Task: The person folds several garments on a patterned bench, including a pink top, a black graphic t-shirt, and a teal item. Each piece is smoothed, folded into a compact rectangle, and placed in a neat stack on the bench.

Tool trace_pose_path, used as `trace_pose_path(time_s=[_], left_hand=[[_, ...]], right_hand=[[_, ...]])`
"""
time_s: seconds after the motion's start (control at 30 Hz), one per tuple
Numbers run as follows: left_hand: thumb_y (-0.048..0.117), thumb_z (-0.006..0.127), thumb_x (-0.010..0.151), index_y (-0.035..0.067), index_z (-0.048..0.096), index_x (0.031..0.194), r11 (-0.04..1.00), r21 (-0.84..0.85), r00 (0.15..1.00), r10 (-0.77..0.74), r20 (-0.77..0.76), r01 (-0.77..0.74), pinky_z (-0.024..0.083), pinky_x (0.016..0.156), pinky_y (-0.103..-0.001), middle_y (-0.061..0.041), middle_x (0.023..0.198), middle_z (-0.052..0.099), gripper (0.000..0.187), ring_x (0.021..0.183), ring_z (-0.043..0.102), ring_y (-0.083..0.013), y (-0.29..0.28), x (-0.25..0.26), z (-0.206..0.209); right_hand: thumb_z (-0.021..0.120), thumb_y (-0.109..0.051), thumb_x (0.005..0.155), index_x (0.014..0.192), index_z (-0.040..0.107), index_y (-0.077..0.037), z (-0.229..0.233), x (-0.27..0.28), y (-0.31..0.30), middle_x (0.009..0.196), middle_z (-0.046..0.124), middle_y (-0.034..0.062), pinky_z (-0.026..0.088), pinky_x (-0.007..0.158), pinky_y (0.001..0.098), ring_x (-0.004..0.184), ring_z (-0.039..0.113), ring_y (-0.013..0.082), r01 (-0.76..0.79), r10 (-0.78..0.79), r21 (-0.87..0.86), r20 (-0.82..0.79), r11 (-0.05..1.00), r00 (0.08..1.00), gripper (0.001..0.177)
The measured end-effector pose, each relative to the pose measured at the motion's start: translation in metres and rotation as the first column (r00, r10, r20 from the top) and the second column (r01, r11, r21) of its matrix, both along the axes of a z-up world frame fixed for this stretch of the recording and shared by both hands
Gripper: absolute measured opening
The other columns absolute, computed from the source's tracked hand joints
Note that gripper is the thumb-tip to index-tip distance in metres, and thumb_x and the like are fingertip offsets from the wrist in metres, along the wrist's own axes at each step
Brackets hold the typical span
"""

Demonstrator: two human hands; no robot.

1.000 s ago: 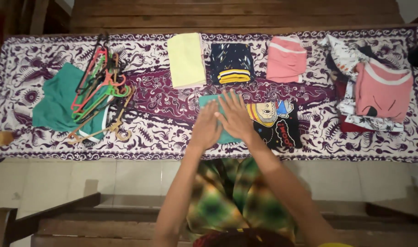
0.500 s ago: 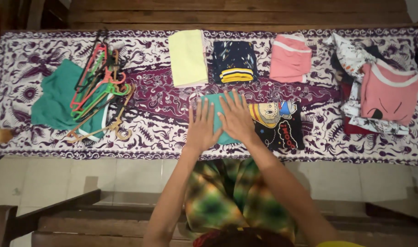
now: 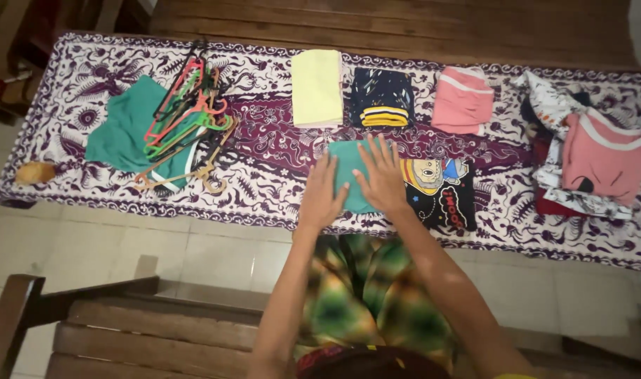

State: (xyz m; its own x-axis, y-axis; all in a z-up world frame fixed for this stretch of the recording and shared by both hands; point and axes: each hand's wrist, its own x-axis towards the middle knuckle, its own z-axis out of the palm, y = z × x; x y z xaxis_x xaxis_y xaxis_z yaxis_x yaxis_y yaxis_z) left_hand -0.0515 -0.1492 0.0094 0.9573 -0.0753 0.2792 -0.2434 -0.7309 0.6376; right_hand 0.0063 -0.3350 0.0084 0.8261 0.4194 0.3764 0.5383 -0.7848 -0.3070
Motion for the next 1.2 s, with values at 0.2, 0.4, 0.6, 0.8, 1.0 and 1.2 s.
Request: trace_pose_path(time_s=[0.2, 0.4, 0.6, 0.8, 1.0, 1.2], left_hand=[[0.028, 0.064, 0.099, -0.002, 0.047, 0.148, 0.994, -0.094, 0.996, 0.063, 0.058, -0.057, 0.027, 0.123, -0.049, -0.03, 0.159, 0.038, 0.061, 0.147, 0.037, -0.0442, 0.004, -0.002, -0.003], [0.029, 0.065, 0.096, -0.001, 0.05, 0.144, 0.998, -0.004, 0.997, 0.056, 0.061, -0.056, 0.027, 0.123, -0.049, -0.027, 0.156, 0.042, 0.059, 0.146, 0.039, -0.0428, 0.003, 0.0, -0.009], [0.028, 0.064, 0.097, -0.002, 0.05, 0.144, 0.998, -0.024, 0.996, 0.062, 0.062, -0.061, 0.027, 0.123, -0.049, -0.028, 0.155, 0.043, 0.058, 0.144, 0.04, -0.0435, 0.004, 0.001, -0.01], [0.021, 0.052, 0.105, -0.001, 0.055, 0.142, 0.926, -0.365, 0.989, 0.129, 0.068, -0.096, 0.034, 0.12, -0.045, -0.026, 0.152, 0.052, 0.042, 0.143, 0.048, -0.0413, 0.005, 0.001, -0.014], [0.017, 0.053, 0.104, 0.002, 0.062, 0.134, 0.851, -0.513, 0.987, 0.155, 0.047, -0.109, 0.044, 0.114, -0.04, -0.023, 0.145, 0.059, 0.035, 0.138, 0.056, -0.0374, 0.01, 0.001, -0.011], [0.008, 0.056, 0.099, 0.004, 0.062, 0.133, 0.951, -0.297, 0.984, 0.123, 0.127, -0.08, 0.034, 0.123, -0.046, -0.023, 0.147, 0.057, 0.035, 0.144, 0.048, -0.0401, 0.012, 0.007, -0.027]], right_hand=[[0.05, -0.054, 0.102, 0.152, 0.047, -0.003, -0.009, 0.005, 0.005, 0.161, 0.037, 0.0213, 0.012, 0.124, 0.0564, 0.153, 0.023, 0.038, -0.027, 0.025, -0.212, -0.012, 0.977, 1.0, 0.071], [0.047, -0.052, 0.105, 0.156, 0.044, 0.0, -0.012, -0.003, -0.014, 0.167, 0.03, 0.0243, 0.012, 0.127, 0.0574, 0.157, 0.019, 0.0417, -0.07, 0.07, -0.032, 0.002, 0.997, 0.998, 0.073], [0.055, -0.058, 0.097, 0.152, 0.042, -0.003, 0.003, -0.02, -0.011, 0.165, 0.027, 0.0216, 0.01, 0.123, 0.0596, 0.156, 0.016, 0.0407, 0.064, -0.079, -0.303, -0.038, 0.951, 0.996, 0.079], [0.064, -0.06, 0.087, 0.153, 0.039, -0.002, 0.006, -0.05, 0.024, 0.162, 0.029, 0.0274, 0.011, 0.122, 0.0576, 0.152, 0.019, 0.0425, -0.069, 0.058, -0.175, -0.063, 0.982, 0.996, 0.092], [0.069, -0.05, 0.085, 0.152, 0.043, -0.002, -0.003, -0.057, 0.037, 0.161, 0.035, 0.0252, 0.014, 0.125, 0.055, 0.152, 0.027, 0.041, 0.05, -0.058, -0.075, -0.102, 0.996, 0.993, 0.086], [0.073, -0.033, 0.084, 0.142, 0.057, -0.003, -0.026, -0.058, 0.034, 0.154, 0.044, 0.0291, 0.024, 0.125, 0.055, 0.147, 0.036, 0.0459, 0.03, -0.03, -0.002, -0.014, 1.0, 0.999, 0.067]])
